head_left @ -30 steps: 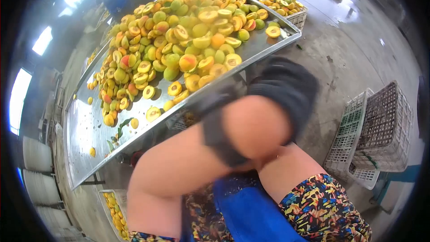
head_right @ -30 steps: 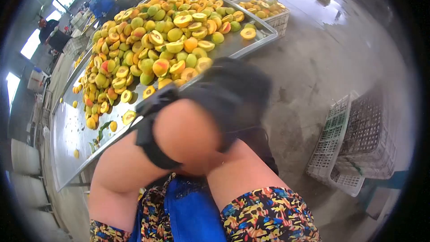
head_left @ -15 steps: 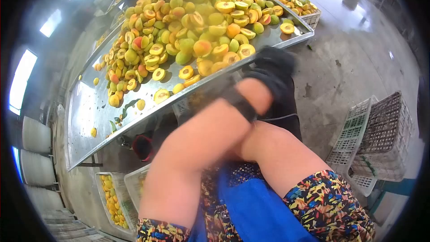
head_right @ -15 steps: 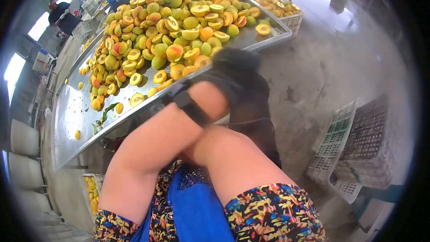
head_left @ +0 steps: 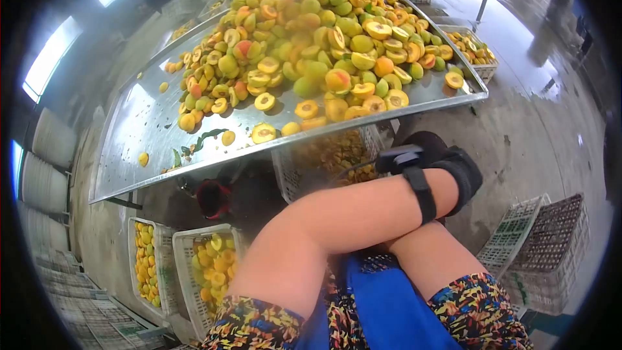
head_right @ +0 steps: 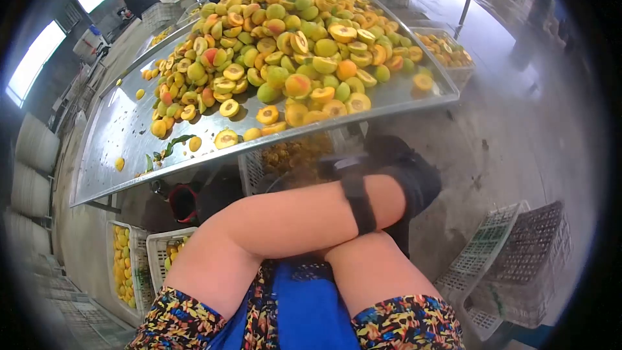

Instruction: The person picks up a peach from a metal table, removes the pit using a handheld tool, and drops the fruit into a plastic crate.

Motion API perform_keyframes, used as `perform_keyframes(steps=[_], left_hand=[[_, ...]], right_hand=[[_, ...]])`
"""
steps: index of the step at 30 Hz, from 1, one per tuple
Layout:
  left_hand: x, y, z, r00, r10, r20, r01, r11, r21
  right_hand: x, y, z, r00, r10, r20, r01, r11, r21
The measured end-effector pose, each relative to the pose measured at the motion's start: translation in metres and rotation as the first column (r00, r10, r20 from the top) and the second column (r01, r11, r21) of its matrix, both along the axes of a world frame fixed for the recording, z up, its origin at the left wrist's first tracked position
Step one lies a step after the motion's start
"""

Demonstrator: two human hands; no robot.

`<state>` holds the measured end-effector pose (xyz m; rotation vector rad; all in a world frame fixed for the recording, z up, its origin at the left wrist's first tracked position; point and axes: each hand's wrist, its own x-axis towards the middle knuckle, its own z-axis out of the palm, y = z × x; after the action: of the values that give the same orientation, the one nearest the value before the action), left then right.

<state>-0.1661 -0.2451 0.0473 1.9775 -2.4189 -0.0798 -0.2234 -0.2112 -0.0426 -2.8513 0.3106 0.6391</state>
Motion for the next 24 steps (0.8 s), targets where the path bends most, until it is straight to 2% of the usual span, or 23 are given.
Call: perform_keyframes(steps=[2,6,8,10,11,12,14,17,20,21,24], left_hand=[[0.003,0.004,0.003,0.997,0.078,-0.020,-0.076,0.995,0.070],[0.046,0.019,0.003,0.922,0.377,-0.089,-0.342,0.900,0.270],[0.088,0.017,-0.036,0.923,0.377,-0.082,-0.379,0.925,-0.013],[0.131,0.047,-0.020,0.882,0.417,-0.218,-0.458,0.868,-0.194],[0.159,0.059,-0.022,0.872,0.440,-0.215,-0.483,0.843,-0.237],[0.188,0.070,-0.029,0.861,0.461,-0.215,-0.507,0.817,-0.276],[0.230,0.092,-0.038,0.771,0.477,-0.422,-0.619,0.719,-0.317],[0.266,0.079,-0.055,0.570,0.348,-0.744,-0.682,0.705,-0.193],[0.273,0.032,-0.067,0.821,0.134,-0.554,-0.443,0.762,-0.472],[0.261,0.020,-0.063,0.821,0.167,-0.546,-0.461,0.759,-0.460],[0.272,-0.002,-0.089,0.909,0.352,-0.222,-0.411,0.842,-0.350]], right_hand=[[0.017,0.005,-0.002,0.999,0.033,-0.001,-0.033,0.999,-0.027],[0.092,0.013,-0.003,0.988,0.147,-0.054,-0.151,0.984,-0.091],[0.119,0.014,-0.008,0.979,0.168,-0.118,-0.180,0.979,-0.097],[0.128,0.007,-0.007,0.974,0.166,-0.155,-0.178,0.982,-0.068],[0.124,-0.002,-0.006,0.980,0.146,-0.137,-0.153,0.987,-0.047],[0.120,-0.013,-0.003,0.990,0.123,-0.068,-0.124,0.992,-0.011],[0.104,-0.039,0.010,0.985,0.095,0.144,-0.110,0.989,0.103],[0.110,-0.053,0.008,0.999,-0.020,0.025,0.014,0.967,0.254],[0.119,-0.051,0.004,0.978,-0.172,0.118,0.109,0.904,0.413],[0.121,-0.054,-0.036,0.940,-0.104,0.325,-0.043,0.908,0.417],[0.125,-0.059,-0.056,0.939,-0.109,0.327,-0.043,0.904,0.425]])
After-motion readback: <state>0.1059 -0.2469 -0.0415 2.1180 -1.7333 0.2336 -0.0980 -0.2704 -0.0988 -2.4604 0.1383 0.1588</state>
